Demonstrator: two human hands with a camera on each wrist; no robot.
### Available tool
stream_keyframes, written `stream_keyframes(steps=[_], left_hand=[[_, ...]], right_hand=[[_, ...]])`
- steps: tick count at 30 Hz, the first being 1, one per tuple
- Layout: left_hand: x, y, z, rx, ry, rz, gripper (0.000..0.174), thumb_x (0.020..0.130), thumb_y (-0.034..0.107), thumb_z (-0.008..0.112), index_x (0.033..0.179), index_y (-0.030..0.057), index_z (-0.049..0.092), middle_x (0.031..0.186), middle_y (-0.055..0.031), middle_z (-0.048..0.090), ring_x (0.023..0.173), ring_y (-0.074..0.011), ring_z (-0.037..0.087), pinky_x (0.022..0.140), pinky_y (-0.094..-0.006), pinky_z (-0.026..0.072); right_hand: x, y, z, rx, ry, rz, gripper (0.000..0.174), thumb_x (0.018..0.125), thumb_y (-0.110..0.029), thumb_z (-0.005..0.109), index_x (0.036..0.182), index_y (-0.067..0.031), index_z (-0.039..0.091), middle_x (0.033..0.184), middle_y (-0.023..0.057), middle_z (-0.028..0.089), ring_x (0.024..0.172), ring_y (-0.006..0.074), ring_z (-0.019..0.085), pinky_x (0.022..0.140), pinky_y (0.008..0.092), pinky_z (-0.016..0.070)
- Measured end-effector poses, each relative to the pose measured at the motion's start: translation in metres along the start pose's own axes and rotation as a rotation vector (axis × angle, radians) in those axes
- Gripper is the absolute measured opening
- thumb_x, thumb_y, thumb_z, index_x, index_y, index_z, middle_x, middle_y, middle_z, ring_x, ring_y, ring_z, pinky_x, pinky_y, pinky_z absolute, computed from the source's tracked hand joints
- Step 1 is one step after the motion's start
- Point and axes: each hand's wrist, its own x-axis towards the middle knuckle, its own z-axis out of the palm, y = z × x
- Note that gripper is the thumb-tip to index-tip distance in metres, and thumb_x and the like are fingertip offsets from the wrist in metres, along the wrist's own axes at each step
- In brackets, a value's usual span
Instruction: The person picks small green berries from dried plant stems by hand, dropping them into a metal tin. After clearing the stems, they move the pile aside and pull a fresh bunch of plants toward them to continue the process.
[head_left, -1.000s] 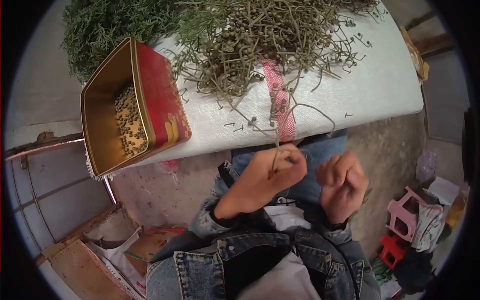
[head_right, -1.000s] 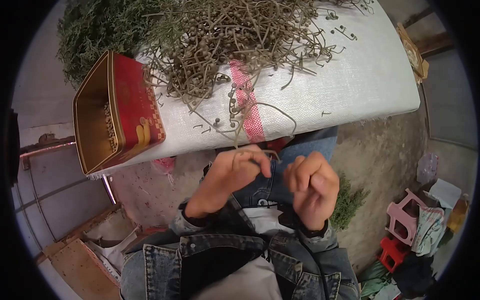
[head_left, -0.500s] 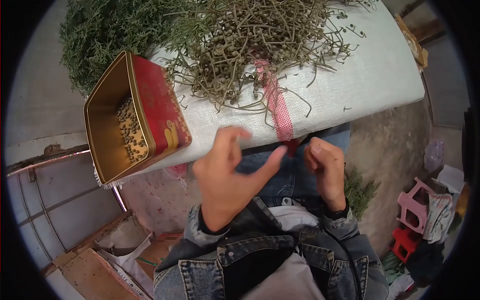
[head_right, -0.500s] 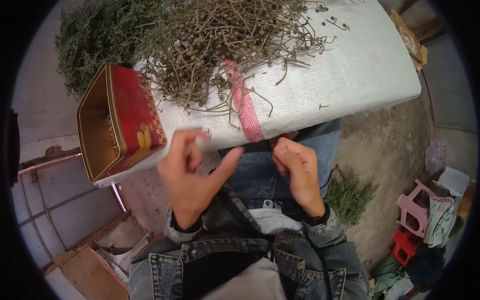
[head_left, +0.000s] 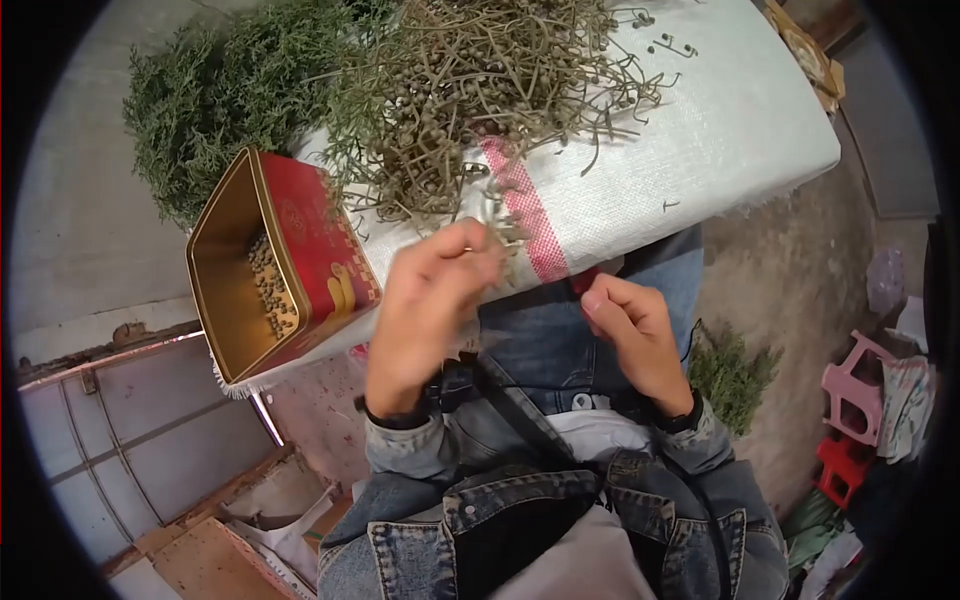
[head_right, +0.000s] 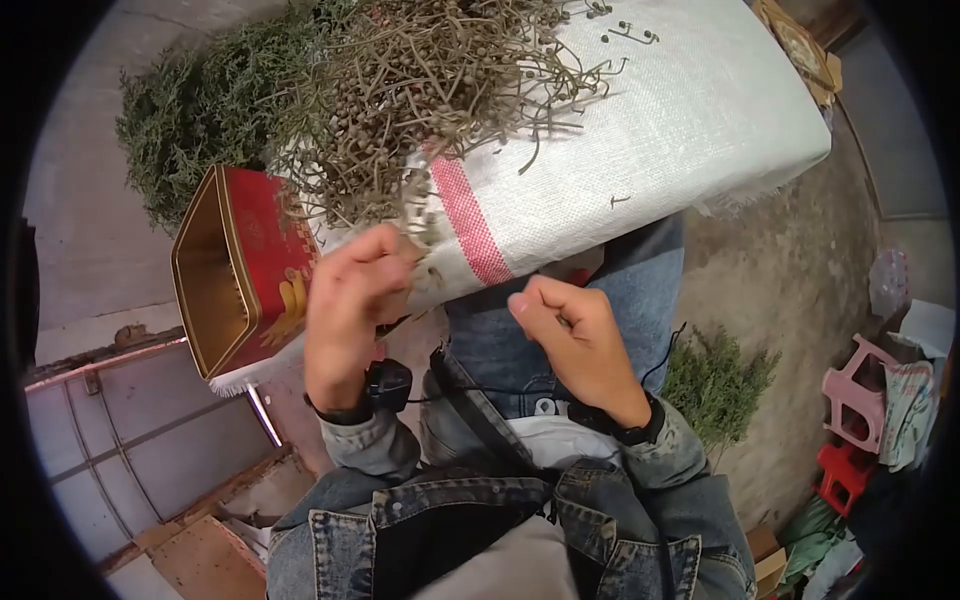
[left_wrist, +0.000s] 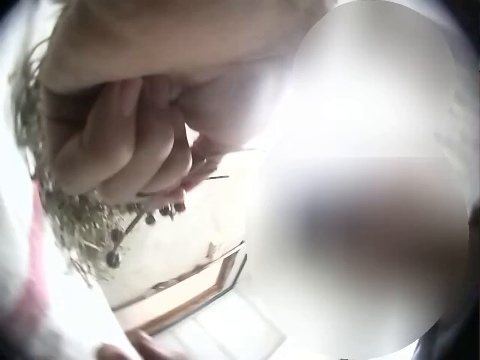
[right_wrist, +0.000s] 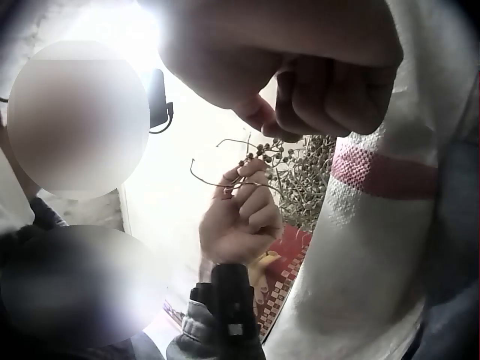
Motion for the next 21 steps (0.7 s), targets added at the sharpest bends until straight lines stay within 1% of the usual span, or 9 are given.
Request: stream_keyframes(steps=[3,5,8,11,12,15,17,19,21], left_hand=[[0.0,0.007,-0.021,-1.07,-0.198,-0.252,0.02,0.096,0.02,0.048,0.082,0.0053,0.05,0.057,0.0047,0.034,0.042,-0.0055,0.02,0.041,-0.0244,0.0178],[0.005,-0.001,-0.023,-1.093,-0.239,-0.265,0.022,0.097,0.02,0.047,0.081,0.0057,0.05,0.057,0.005,0.033,0.042,-0.0052,0.019,0.042,-0.0246,0.0173],[0.01,-0.011,-0.019,-1.157,-0.335,-0.304,0.025,0.098,0.022,0.047,0.079,0.0065,0.049,0.058,0.0055,0.031,0.043,-0.0047,0.017,0.042,-0.025,0.0163],[0.008,-0.008,-0.012,-0.899,-0.087,-0.329,0.027,0.099,0.023,0.048,0.077,0.0066,0.048,0.058,0.0056,0.032,0.043,-0.0044,0.02,0.043,-0.0243,0.0163],[0.008,-0.007,-0.009,-0.898,-0.088,-0.328,0.027,0.099,0.023,0.048,0.077,0.0066,0.048,0.058,0.0056,0.032,0.043,-0.0044,0.02,0.043,-0.0243,0.0163],[0.009,-0.007,-0.001,-0.739,0.098,-0.259,0.027,0.097,0.021,0.053,0.075,0.0074,0.048,0.058,0.0055,0.032,0.044,-0.0044,0.021,0.043,-0.0246,0.0162],[0.01,-0.007,0.006,-0.784,0.145,-0.246,0.027,0.097,0.02,0.054,0.074,0.0084,0.048,0.058,0.0054,0.032,0.044,-0.0045,0.021,0.043,-0.0248,0.0164],[0.009,-0.008,0.013,-0.867,0.239,-0.224,0.028,0.096,0.019,0.057,0.071,0.0103,0.047,0.058,0.0051,0.033,0.044,-0.0047,0.022,0.043,-0.025,0.0167],[0.01,-0.016,0.016,-0.951,0.232,-0.237,0.03,0.095,0.02,0.058,0.069,0.0118,0.046,0.057,0.0052,0.032,0.044,-0.005,0.021,0.043,-0.0252,0.0168]], right_hand=[[0.011,-0.023,0.012,-0.091,-0.065,-0.02,0.024,0.096,-0.013,0.057,0.076,-0.0031,0.051,0.061,-0.0064,0.037,0.057,0.0031,0.032,0.052,0.0223,0.0243],[0.02,-0.029,0.022,-0.137,-0.096,-0.042,0.023,0.096,-0.012,0.058,0.077,-0.0031,0.051,0.061,-0.0063,0.037,0.057,0.003,0.031,0.051,0.0221,0.024],[0.029,-0.031,0.035,-0.209,-0.218,-0.165,0.02,0.096,-0.01,0.059,0.079,-0.0021,0.051,0.06,-0.0043,0.037,0.057,0.003,0.03,0.05,0.0229,0.024],[0.04,-0.025,0.054,-0.155,-0.12,-0.221,0.021,0.097,-0.011,0.059,0.079,-0.0013,0.051,0.06,-0.0027,0.036,0.057,0.0033,0.03,0.049,0.0244,0.0245],[0.043,-0.024,0.057,-0.129,-0.075,-0.251,0.022,0.097,-0.011,0.059,0.08,-0.0009,0.051,0.059,-0.0019,0.036,0.056,0.0035,0.03,0.049,0.0251,0.0248],[0.039,-0.024,0.061,-0.152,-0.056,-0.27,0.023,0.098,-0.012,0.057,0.08,-0.0002,0.052,0.058,0.0006,0.038,0.052,0.0067,0.033,0.047,0.0275,0.0271],[0.034,-0.02,0.063,-0.166,-0.049,-0.271,0.023,0.099,-0.012,0.056,0.08,0.0001,0.052,0.057,0.0018,0.038,0.05,0.0083,0.034,0.047,0.0286,0.0282],[0.029,-0.01,0.067,-0.257,0.004,-0.366,0.025,0.1,-0.013,0.054,0.08,0.0005,0.052,0.056,0.0055,0.04,0.047,0.0133,0.039,0.046,0.0306,0.0307],[0.025,-0.004,0.07,-0.305,0.029,-0.417,0.026,0.1,-0.014,0.053,0.079,0.0007,0.053,0.056,0.0073,0.041,0.046,0.0158,0.041,0.046,0.0315,0.0319]])
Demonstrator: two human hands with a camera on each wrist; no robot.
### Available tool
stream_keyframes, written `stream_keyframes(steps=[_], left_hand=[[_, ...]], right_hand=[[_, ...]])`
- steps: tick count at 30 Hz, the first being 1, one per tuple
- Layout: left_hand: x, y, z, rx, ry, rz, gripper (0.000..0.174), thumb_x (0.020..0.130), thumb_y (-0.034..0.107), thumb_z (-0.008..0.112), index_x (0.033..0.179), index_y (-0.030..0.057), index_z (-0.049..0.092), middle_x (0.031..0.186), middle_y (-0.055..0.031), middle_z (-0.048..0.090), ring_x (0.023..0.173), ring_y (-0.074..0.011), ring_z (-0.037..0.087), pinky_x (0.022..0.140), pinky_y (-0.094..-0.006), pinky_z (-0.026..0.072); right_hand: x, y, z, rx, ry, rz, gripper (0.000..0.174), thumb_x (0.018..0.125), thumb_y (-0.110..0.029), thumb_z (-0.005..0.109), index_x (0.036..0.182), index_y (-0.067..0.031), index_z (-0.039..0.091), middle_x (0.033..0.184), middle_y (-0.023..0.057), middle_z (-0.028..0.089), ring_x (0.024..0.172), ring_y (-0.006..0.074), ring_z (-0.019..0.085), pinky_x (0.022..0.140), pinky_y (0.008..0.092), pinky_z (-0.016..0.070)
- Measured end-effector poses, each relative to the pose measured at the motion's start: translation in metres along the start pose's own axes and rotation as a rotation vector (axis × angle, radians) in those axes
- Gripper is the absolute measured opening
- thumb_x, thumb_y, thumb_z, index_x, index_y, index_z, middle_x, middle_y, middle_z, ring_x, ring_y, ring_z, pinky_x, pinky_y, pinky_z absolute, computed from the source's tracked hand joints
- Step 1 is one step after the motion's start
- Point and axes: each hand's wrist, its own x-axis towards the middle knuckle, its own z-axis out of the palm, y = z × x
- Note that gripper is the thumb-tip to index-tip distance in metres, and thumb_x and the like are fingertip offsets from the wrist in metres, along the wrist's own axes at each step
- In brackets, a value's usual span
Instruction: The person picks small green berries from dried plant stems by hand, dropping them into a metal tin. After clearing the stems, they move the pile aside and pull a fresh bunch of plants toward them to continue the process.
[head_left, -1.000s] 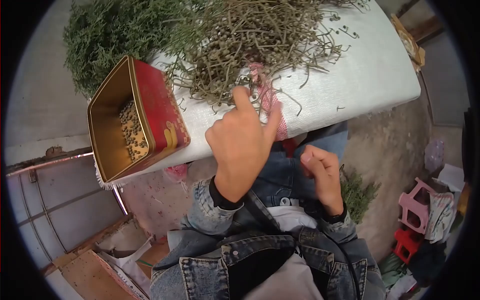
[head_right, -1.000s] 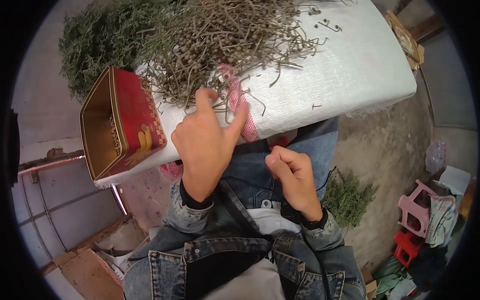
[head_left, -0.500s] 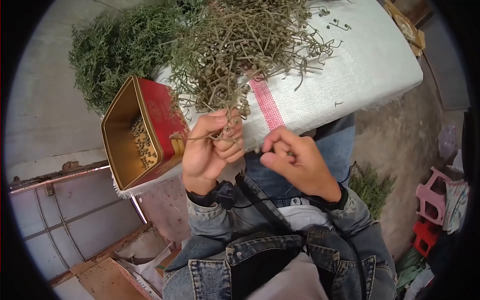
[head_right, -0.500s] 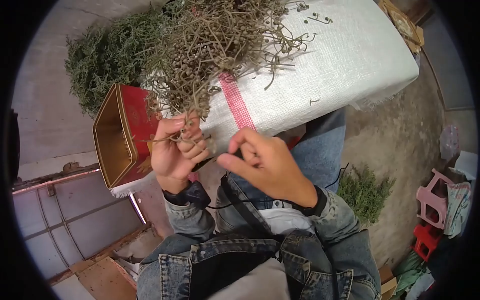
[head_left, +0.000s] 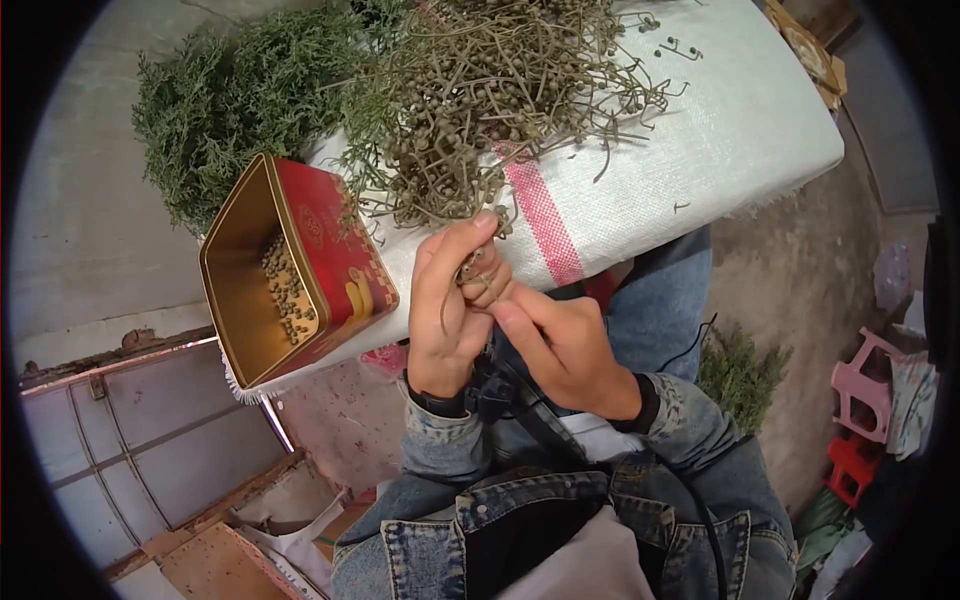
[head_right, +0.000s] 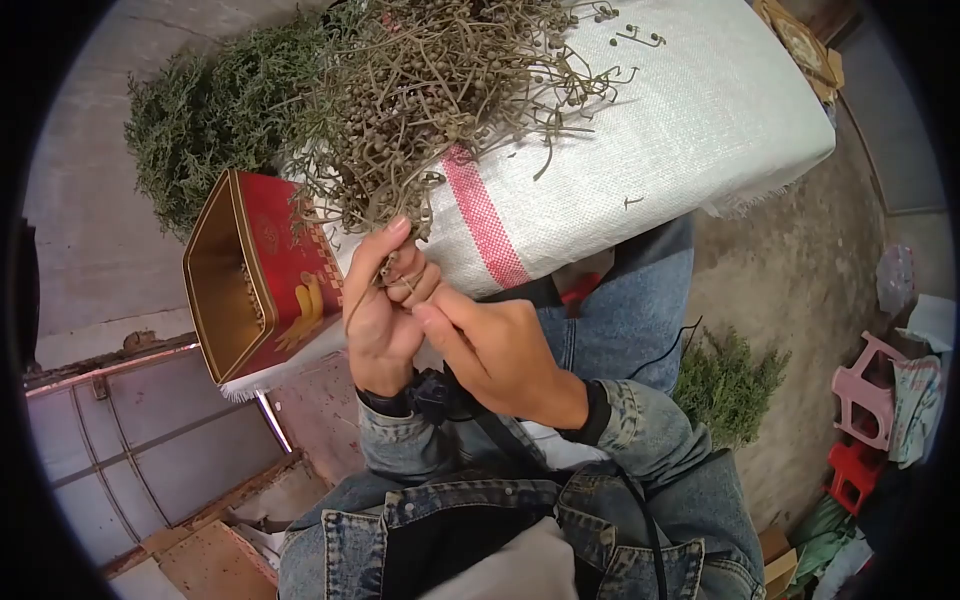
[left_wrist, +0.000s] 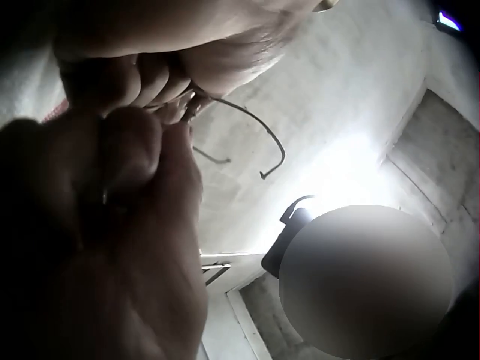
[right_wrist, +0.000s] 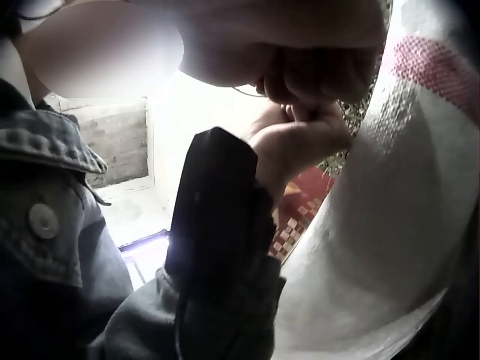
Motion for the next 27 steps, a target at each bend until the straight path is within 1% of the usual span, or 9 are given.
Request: stream_keyframes(steps=[3,8,11,14,16,18,19,23,27], left_hand=[[0.003,-0.007,-0.002,-0.159,-0.014,-0.05,0.034,0.095,0.021,0.06,0.066,0.0147,0.043,0.055,0.0054,0.031,0.043,-0.0057,0.02,0.043,-0.0257,0.017],[0.004,-0.013,0.007,-0.427,-0.01,-0.118,0.042,0.098,0.024,0.053,0.06,0.0166,0.038,0.049,0.0061,0.025,0.041,-0.0078,0.017,0.042,-0.0266,0.0167],[0.003,-0.012,0.01,-0.542,-0.019,-0.158,0.047,0.101,0.024,0.047,0.057,0.0163,0.035,0.046,0.0053,0.022,0.04,-0.0093,0.015,0.04,-0.0273,0.0159],[-0.003,-0.012,0.011,-0.566,-0.211,-0.169,0.046,0.1,0.026,0.049,0.057,0.0183,0.035,0.047,0.0073,0.02,0.041,-0.0083,0.014,0.041,-0.027,0.0152],[0.0,-0.001,0.003,-0.677,-0.222,-0.117,0.047,0.1,0.027,0.048,0.057,0.0185,0.035,0.047,0.0073,0.02,0.041,-0.0084,0.014,0.041,-0.027,0.015],[0.007,0.015,-0.003,-0.886,-0.264,0.01,0.048,0.101,0.028,0.047,0.056,0.0189,0.033,0.048,0.0073,0.02,0.041,-0.0086,0.013,0.042,-0.0269,0.0147],[0.007,0.016,0.0,-0.887,-0.27,0.018,0.048,0.101,0.028,0.047,0.056,0.0189,0.033,0.048,0.0073,0.02,0.041,-0.0086,0.013,0.042,-0.0269,0.0147],[-0.002,0.013,0.009,-0.618,-0.159,-0.088,0.047,0.102,0.028,0.046,0.057,0.0182,0.033,0.048,0.0073,0.021,0.041,-0.0085,0.014,0.042,-0.0264,0.0153],[-0.002,0.002,0.008,-0.442,-0.102,-0.123,0.041,0.102,0.029,0.047,0.064,0.0135,0.043,0.05,0.0081,0.02,0.042,-0.0063,0.015,0.044,-0.0255,0.0153]], right_hand=[[-0.006,0.001,0.004,0.062,0.048,0.014,0.016,0.097,-0.01,0.057,0.088,0.0022,0.06,0.056,0.0162,0.05,0.046,0.03,0.052,0.043,0.0371,0.0365],[-0.013,0.003,0.003,-0.016,0.083,-0.057,0.021,0.099,-0.012,0.053,0.085,0.0017,0.059,0.056,0.0147,0.049,0.046,0.0295,0.052,0.044,0.0359,0.0366],[-0.016,-0.003,0.002,0.153,0.132,0.017,0.039,0.105,-0.019,0.038,0.071,-0.0026,0.05,0.054,0.0059,0.047,0.045,0.014,0.042,0.045,0.0288,0.0313],[-0.019,-0.008,0.001,0.271,0.154,0.068,0.043,0.106,-0.023,0.034,0.07,-0.0045,0.047,0.055,0.0035,0.045,0.046,0.011,0.037,0.045,0.0273,0.0278],[-0.027,-0.006,0.002,0.33,0.166,0.099,0.045,0.107,-0.025,0.033,0.069,-0.0054,0.046,0.055,0.0023,0.044,0.046,0.0095,0.035,0.045,0.0265,0.026],[-0.036,0.006,0.003,0.637,0.264,0.159,0.045,0.108,-0.028,0.032,0.07,-0.0057,0.043,0.056,0.0006,0.04,0.047,0.0085,0.032,0.046,0.0263,0.0235],[-0.035,0.01,0.0,0.789,0.305,0.186,0.045,0.108,-0.029,0.032,0.071,-0.0058,0.042,0.056,-0.0003,0.038,0.048,0.008,0.03,0.046,0.0262,0.0222],[-0.029,0.005,-0.02,0.588,0.148,0.205,0.045,0.108,-0.032,0.032,0.072,-0.0055,0.04,0.056,-0.0015,0.033,0.049,0.0074,0.026,0.047,0.0269,0.021],[-0.024,0.004,-0.025,0.603,0.11,0.251,0.046,0.108,-0.031,0.031,0.071,-0.0057,0.041,0.056,-0.0004,0.037,0.05,0.0078,0.029,0.048,0.0259,0.0222]])
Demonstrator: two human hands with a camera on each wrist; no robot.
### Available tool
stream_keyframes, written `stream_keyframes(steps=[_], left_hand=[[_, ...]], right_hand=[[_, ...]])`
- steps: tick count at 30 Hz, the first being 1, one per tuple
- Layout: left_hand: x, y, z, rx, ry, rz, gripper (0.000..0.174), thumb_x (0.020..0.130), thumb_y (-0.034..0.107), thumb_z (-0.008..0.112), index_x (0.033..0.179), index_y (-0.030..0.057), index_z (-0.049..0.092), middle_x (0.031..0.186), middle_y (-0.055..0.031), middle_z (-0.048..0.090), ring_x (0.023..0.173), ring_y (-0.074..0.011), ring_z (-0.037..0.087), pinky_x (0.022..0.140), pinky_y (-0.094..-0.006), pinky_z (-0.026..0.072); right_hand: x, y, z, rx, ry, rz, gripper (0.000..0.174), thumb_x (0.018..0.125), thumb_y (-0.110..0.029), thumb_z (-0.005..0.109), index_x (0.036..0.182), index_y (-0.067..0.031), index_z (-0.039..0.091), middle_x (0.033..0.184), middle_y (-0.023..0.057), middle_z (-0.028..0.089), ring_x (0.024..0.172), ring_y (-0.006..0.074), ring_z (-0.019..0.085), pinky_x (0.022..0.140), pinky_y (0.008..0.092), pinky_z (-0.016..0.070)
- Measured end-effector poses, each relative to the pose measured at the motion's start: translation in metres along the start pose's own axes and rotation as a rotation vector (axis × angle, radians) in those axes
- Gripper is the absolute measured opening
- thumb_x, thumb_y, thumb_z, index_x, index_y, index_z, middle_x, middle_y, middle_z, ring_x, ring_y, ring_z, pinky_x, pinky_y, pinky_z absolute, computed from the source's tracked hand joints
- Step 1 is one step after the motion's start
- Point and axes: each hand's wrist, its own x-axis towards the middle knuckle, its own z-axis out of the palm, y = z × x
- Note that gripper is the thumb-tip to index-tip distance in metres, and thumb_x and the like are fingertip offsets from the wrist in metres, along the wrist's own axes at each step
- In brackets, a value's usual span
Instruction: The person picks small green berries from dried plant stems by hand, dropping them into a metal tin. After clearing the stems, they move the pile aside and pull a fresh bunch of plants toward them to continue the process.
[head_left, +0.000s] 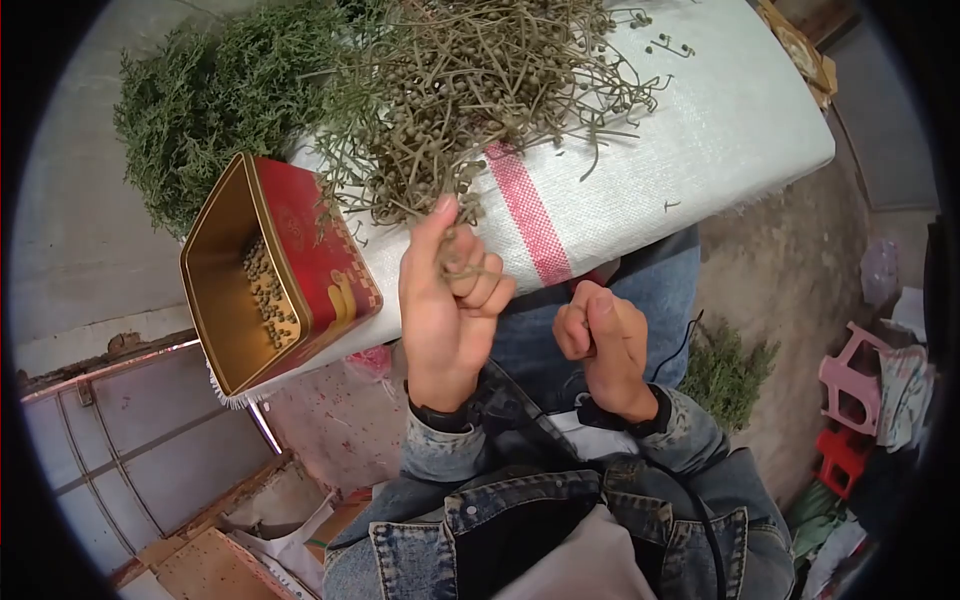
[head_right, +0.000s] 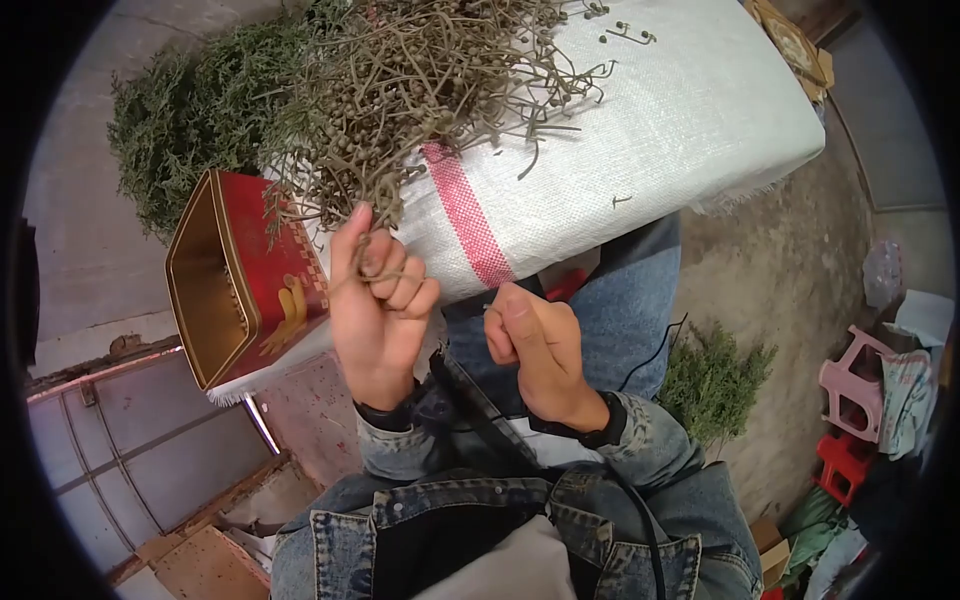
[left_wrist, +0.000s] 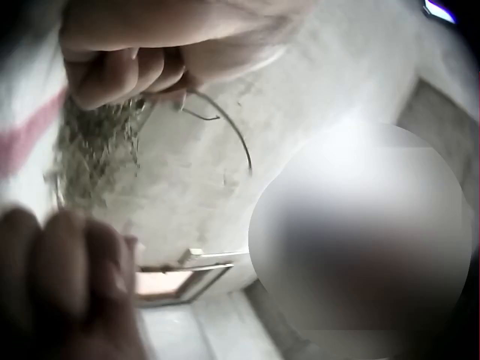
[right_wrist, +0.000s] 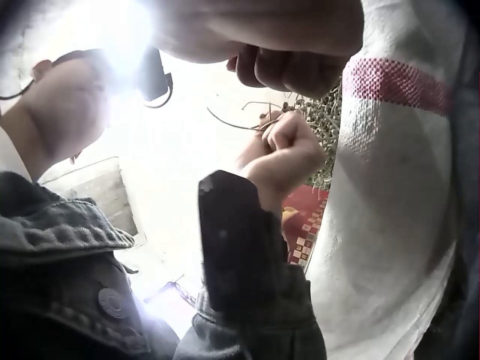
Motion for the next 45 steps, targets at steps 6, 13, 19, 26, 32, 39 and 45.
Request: stream_keyframes(steps=[6,13,19,26,32,39,45], left_hand=[[-0.026,-0.003,0.0,0.941,0.323,0.619,0.028,0.101,0.028,0.049,0.095,0.0024,0.059,0.052,0.0087,0.023,0.045,-0.0024,0.019,0.044,-0.0239,0.0152],[-0.084,-0.011,-0.025,1.216,-0.119,0.178,0.017,0.092,0.012,0.063,0.079,0.003,0.058,0.061,0.0056,0.044,0.055,-0.0026,0.035,0.05,-0.0237,0.0239],[-0.066,-0.036,-0.027,0.846,-0.161,-0.075,0.044,0.101,0.038,0.05,0.077,0.0027,0.059,0.06,0.004,0.041,0.057,-0.0047,0.034,0.05,-0.025,0.0233],[-0.051,-0.052,-0.057,0.536,-0.127,-0.355,0.055,0.103,0.049,0.039,0.072,0.0053,0.054,0.056,0.0058,0.033,0.049,-0.0071,0.024,0.047,-0.0255,0.0188],[-0.04,-0.061,-0.068,0.169,-0.217,-0.571,0.056,0.104,0.048,0.035,0.067,0.0078,0.048,0.054,0.0058,0.03,0.047,-0.0082,0.025,0.045,-0.0256,0.019],[-0.038,-0.061,-0.074,0.192,-0.195,-0.478,0.055,0.104,0.046,0.034,0.065,0.008,0.047,0.052,0.006,0.027,0.047,-0.008,0.026,0.045,-0.0256,0.019],[-0.043,-0.059,-0.064,0.414,-0.031,-0.27,0.04,0.102,0.032,0.042,0.071,0.0073,0.05,0.058,0.0058,0.033,0.048,-0.0057,0.026,0.046,-0.0239,0.0183]], right_hand=[[0.002,-0.005,-0.006,-0.2,0.006,-0.083,0.049,0.106,-0.027,0.034,0.065,-0.0037,0.045,0.054,0.0016,0.041,0.047,0.0091,0.034,0.046,0.0266,0.0239],[0.006,-0.011,0.0,-0.584,-0.161,-0.409,0.037,0.097,-0.018,0.05,0.063,-0.0011,0.052,0.051,0.0062,0.041,0.041,0.0191,0.04,0.044,0.0318,0.0296],[0.007,-0.025,0.003,-1.017,-0.112,-0.624,0.023,0.084,-0.018,0.07,0.067,-0.0077,0.058,0.058,0.0047,0.042,0.047,0.022,0.045,0.045,0.0323,0.0358],[0.013,-0.025,-0.014,-1.229,-0.242,-0.66,0.021,0.08,-0.027,0.073,0.073,-0.013,0.06,0.06,0.0021,0.039,0.049,0.0194,0.048,0.044,0.0329,0.0368],[0.017,-0.041,-0.022,-1.276,-0.506,-0.379,0.019,0.079,-0.026,0.073,0.077,-0.0094,0.063,0.063,0.0045,0.046,0.053,0.0238,0.051,0.047,0.037,0.0366],[0.021,-0.037,-0.014,-1.348,-0.446,-0.404,0.02,0.083,-0.03,0.071,0.08,-0.0123,0.062,0.063,0.0027,0.044,0.053,0.0205,0.052,0.046,0.0357,0.039],[0.021,-0.037,-0.011,-1.42,-0.416,-0.405,0.019,0.084,-0.029,0.07,0.084,-0.0118,0.063,0.063,0.0034,0.044,0.054,0.022,0.053,0.047,0.0371,0.0398]])
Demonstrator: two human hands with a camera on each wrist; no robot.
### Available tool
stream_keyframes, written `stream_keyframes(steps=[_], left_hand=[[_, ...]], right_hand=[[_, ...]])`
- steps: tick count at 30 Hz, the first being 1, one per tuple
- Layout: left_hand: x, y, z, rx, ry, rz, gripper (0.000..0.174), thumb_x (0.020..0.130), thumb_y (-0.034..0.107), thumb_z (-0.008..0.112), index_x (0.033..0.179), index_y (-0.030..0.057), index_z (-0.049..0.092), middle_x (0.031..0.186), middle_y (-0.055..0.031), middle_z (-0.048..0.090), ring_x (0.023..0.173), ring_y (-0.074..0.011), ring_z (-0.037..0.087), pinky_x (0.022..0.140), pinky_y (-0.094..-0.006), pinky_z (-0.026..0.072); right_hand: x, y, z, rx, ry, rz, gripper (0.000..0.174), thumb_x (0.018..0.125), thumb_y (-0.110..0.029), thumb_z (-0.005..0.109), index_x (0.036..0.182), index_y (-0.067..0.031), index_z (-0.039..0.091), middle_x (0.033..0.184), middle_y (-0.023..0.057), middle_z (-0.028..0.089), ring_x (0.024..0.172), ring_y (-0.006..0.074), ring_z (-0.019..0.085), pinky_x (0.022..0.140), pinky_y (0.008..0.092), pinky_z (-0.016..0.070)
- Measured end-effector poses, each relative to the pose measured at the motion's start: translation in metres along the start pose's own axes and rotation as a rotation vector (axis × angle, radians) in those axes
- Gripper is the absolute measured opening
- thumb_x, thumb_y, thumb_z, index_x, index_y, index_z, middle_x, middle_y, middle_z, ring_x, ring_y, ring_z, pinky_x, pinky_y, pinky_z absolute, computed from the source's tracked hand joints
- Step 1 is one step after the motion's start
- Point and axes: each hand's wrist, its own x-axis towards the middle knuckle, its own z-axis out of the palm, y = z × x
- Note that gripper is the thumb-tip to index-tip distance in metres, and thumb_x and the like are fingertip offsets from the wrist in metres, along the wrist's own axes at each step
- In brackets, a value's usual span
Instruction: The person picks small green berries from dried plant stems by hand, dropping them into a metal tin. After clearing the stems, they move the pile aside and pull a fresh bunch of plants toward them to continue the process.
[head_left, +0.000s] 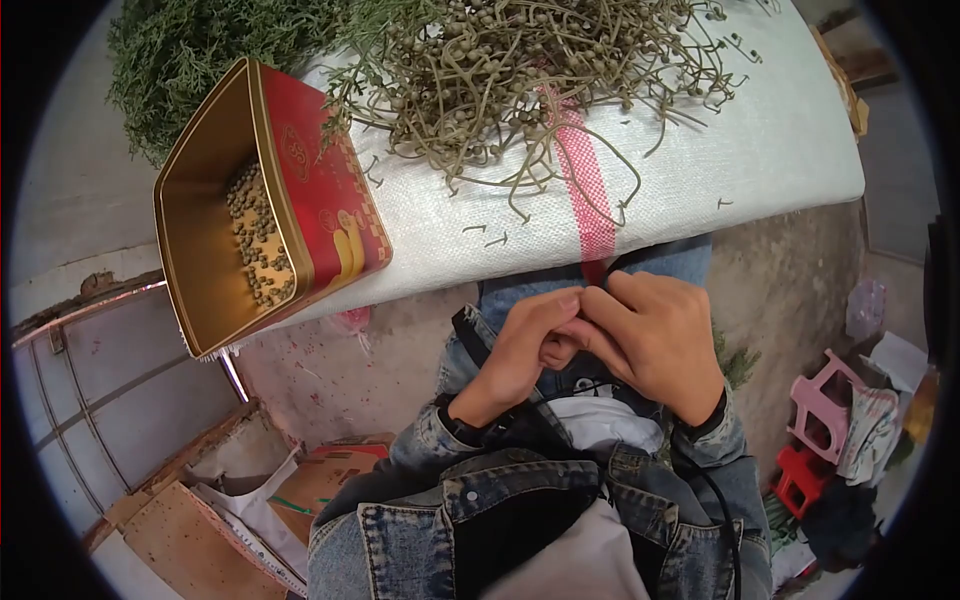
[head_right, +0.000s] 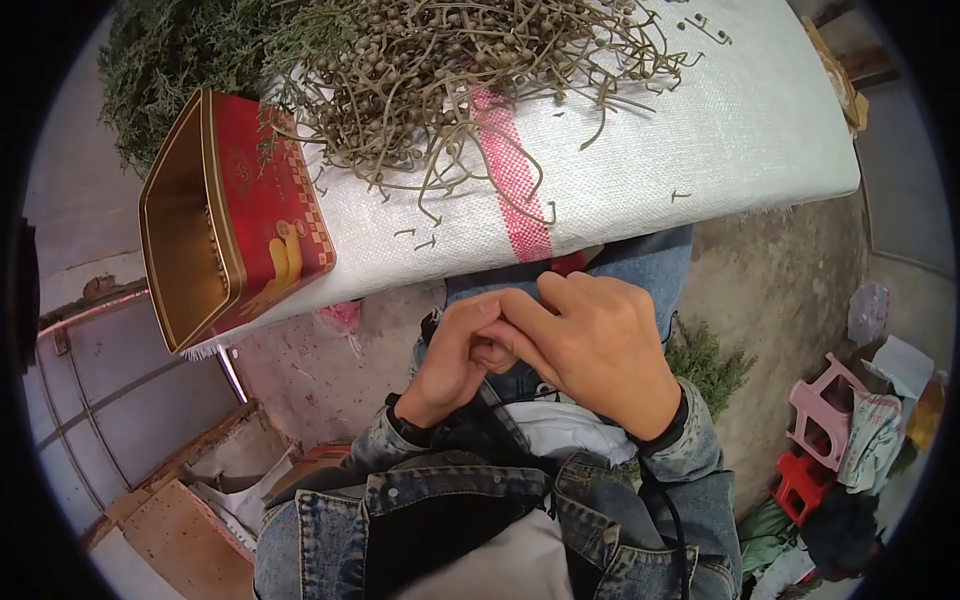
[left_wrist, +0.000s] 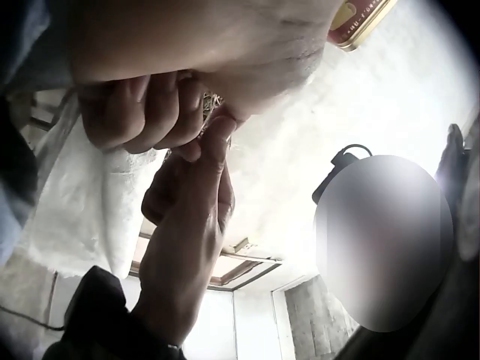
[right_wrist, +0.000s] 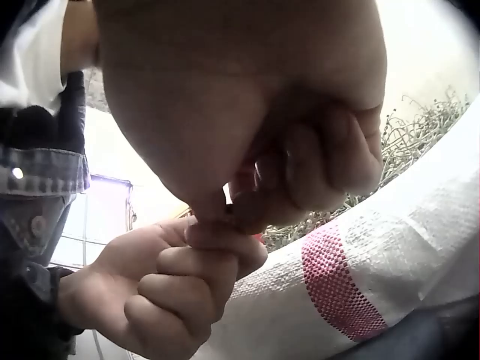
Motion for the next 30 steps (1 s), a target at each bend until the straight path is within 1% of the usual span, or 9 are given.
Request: stream_keyframes(steps=[7,9,13,16,22,24,25,27,30], left_hand=[[-0.005,-0.008,-0.018,-0.04,-0.019,-0.005,0.026,0.098,0.02,0.047,0.078,0.0049,0.052,0.062,0.0054,0.037,0.048,-0.0043,0.026,0.045,-0.0232,0.0188],[-0.006,-0.009,-0.02,-0.253,-0.053,-0.125,0.026,0.099,0.019,0.047,0.078,0.0038,0.051,0.06,0.0059,0.036,0.047,-0.0043,0.026,0.044,-0.0234,0.0193],[-0.01,0.003,-0.012,-0.275,-0.146,-0.178,0.023,0.096,0.014,0.046,0.077,0.0028,0.05,0.057,0.0065,0.033,0.046,-0.0042,0.024,0.044,-0.0243,0.0193],[-0.017,0.006,-0.003,-0.276,-0.164,-0.117,0.022,0.095,0.013,0.046,0.076,0.0021,0.05,0.056,0.0067,0.032,0.045,-0.0045,0.024,0.044,-0.0248,0.0194],[-0.019,0.01,0.005,-0.134,-0.156,-0.066,0.036,0.095,0.027,0.048,0.066,0.0057,0.043,0.051,0.0043,0.03,0.043,-0.0065,0.023,0.044,-0.0271,0.0204],[-0.013,0.006,-0.001,-0.434,-0.206,0.046,0.039,0.096,0.029,0.049,0.065,0.0076,0.039,0.05,0.0037,0.028,0.043,-0.0064,0.021,0.044,-0.0277,0.0191],[-0.013,0.004,-0.001,-0.591,-0.224,0.098,0.041,0.096,0.031,0.049,0.064,0.0085,0.037,0.05,0.0034,0.028,0.043,-0.0063,0.02,0.044,-0.028,0.0184],[-0.017,0.013,0.001,-0.461,-0.178,0.144,0.042,0.097,0.03,0.049,0.063,0.0092,0.035,0.051,0.0031,0.028,0.044,-0.0065,0.02,0.044,-0.0283,0.0182],[-0.024,0.023,0.004,-0.198,-0.075,0.219,0.042,0.098,0.03,0.047,0.063,0.0107,0.032,0.051,0.0026,0.029,0.044,-0.0069,0.019,0.045,-0.0289,0.0178]], right_hand=[[-0.005,0.001,0.0,0.317,-0.227,0.052,0.017,0.084,-0.018,0.069,0.077,-0.0065,0.059,0.065,0.01,0.055,0.057,0.0308,0.056,0.05,0.0397,0.0409],[-0.005,0.001,0.003,0.366,-0.216,0.041,0.017,0.085,-0.017,0.068,0.076,-0.0056,0.058,0.064,0.0102,0.055,0.056,0.0312,0.056,0.05,0.0397,0.0408],[-0.008,0.001,0.007,0.537,-0.184,0.026,0.02,0.087,-0.014,0.066,0.074,-0.0031,0.056,0.059,0.0108,0.052,0.05,0.0318,0.053,0.047,0.0395,0.0395],[-0.01,0.0,0.01,0.678,-0.154,0.039,0.023,0.088,-0.014,0.066,0.072,-0.0013,0.055,0.055,0.0112,0.049,0.046,0.0314,0.05,0.045,0.0395,0.0378],[-0.03,-0.003,0.038,1.062,0.139,0.095,0.027,0.092,-0.02,0.058,0.071,-0.0039,0.054,0.049,0.0053,0.044,0.039,0.0215,0.043,0.041,0.0358,0.0321],[-0.032,0.0,0.039,1.159,0.233,0.125,0.028,0.093,-0.022,0.057,0.071,-0.0047,0.054,0.048,0.0038,0.043,0.038,0.0193,0.041,0.04,0.0351,0.0306],[-0.035,0.005,0.034,1.411,0.269,0.212,0.028,0.093,-0.023,0.055,0.071,-0.0051,0.053,0.048,0.0022,0.04,0.039,0.0179,0.038,0.04,0.0346,0.0297],[-0.036,0.016,0.023,1.903,0.342,0.38,0.027,0.092,-0.024,0.051,0.072,-0.0059,0.051,0.048,-0.0011,0.036,0.04,0.0153,0.033,0.041,0.0337,0.0278],[-0.026,0.009,0.022,1.688,0.338,0.42,0.03,0.094,-0.028,0.048,0.073,-0.0063,0.049,0.049,-0.0029,0.033,0.041,0.0134,0.028,0.041,0.0328,0.0254]])
